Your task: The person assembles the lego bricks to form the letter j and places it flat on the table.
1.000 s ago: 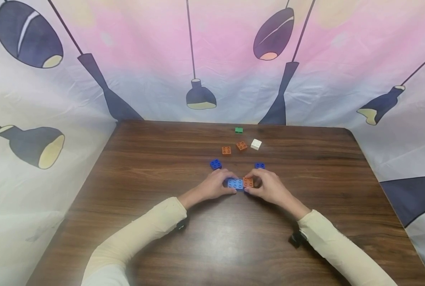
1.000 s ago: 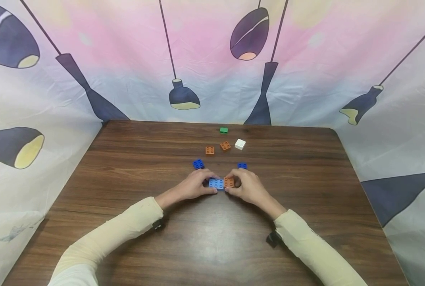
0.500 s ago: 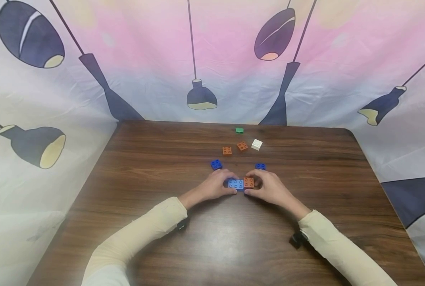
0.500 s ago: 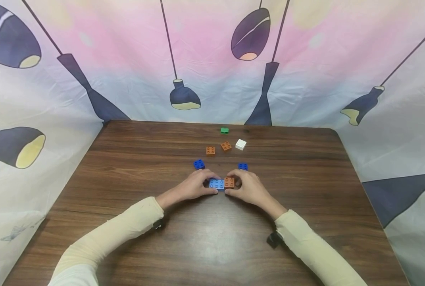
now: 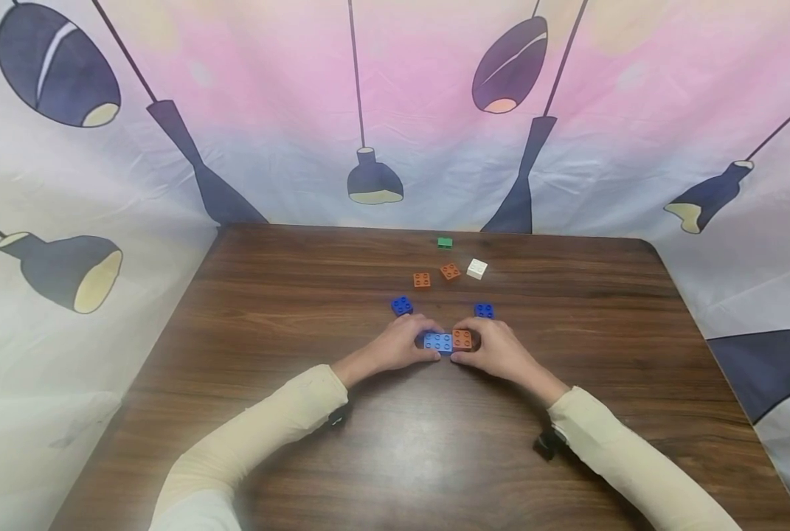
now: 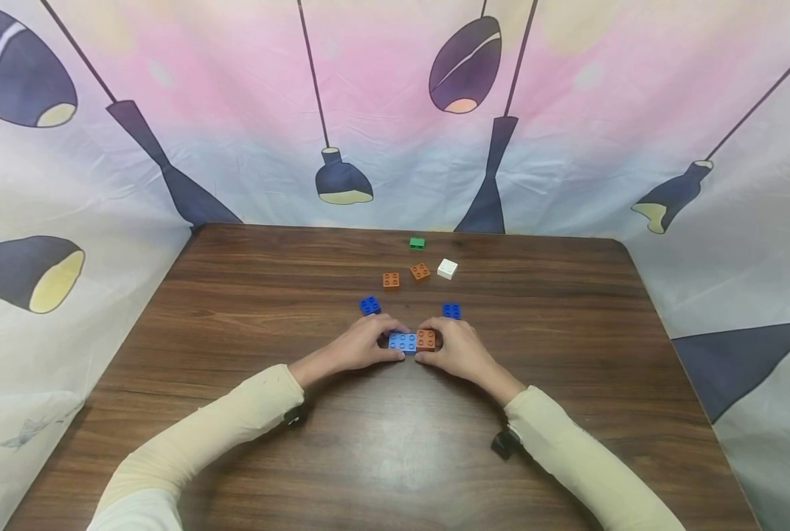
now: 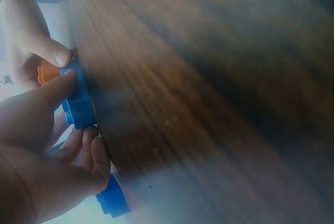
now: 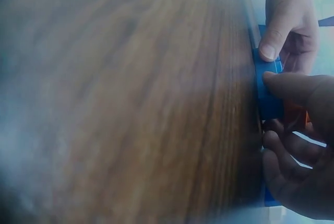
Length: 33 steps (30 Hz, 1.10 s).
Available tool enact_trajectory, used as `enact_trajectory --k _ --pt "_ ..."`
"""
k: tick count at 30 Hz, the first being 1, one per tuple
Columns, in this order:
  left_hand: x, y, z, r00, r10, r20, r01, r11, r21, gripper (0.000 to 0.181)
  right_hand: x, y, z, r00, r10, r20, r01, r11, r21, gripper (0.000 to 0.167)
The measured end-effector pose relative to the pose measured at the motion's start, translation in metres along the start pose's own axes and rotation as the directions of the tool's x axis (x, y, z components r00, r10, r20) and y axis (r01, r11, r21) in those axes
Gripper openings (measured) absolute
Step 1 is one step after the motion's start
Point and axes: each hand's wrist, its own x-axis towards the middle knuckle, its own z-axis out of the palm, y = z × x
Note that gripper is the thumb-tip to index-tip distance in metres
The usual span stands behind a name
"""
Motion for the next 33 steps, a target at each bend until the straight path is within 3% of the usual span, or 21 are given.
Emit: enact_trajectory --k 9,16,25,33 --pt "-0.002 0.000 -0.003 1.000 -0.005 -0.004 0.005 1.000 -0.015 0.047 0.002 0.001 0.003 1.000 0.001 -0.001 -0.001 1.000 0.013 0.041" --pt "-0.012 -0.001 -0.022 0.999 0.001 -0.052 -0.003 1.000 -0.030 0.050 0.001 0.002 0.002 1.000 -0.007 -0.001 0.007 1.000 0.021 0.040" --pt "-0.013 -0.022 -0.047 0.989 0.007 -0.147 0.004 0.997 0.078 0.056 0.001 0.000 0.001 1.000 0.009 0.005 -0.009 1.000 0.000 0.043" --pt "-0.005 -0.040 -0.053 0.996 0.007 -0.094 0.007 0.989 0.151 0.058 0.001 0.000 0.001 1.000 0.003 0.007 -0.003 1.000 -0.019 0.043"
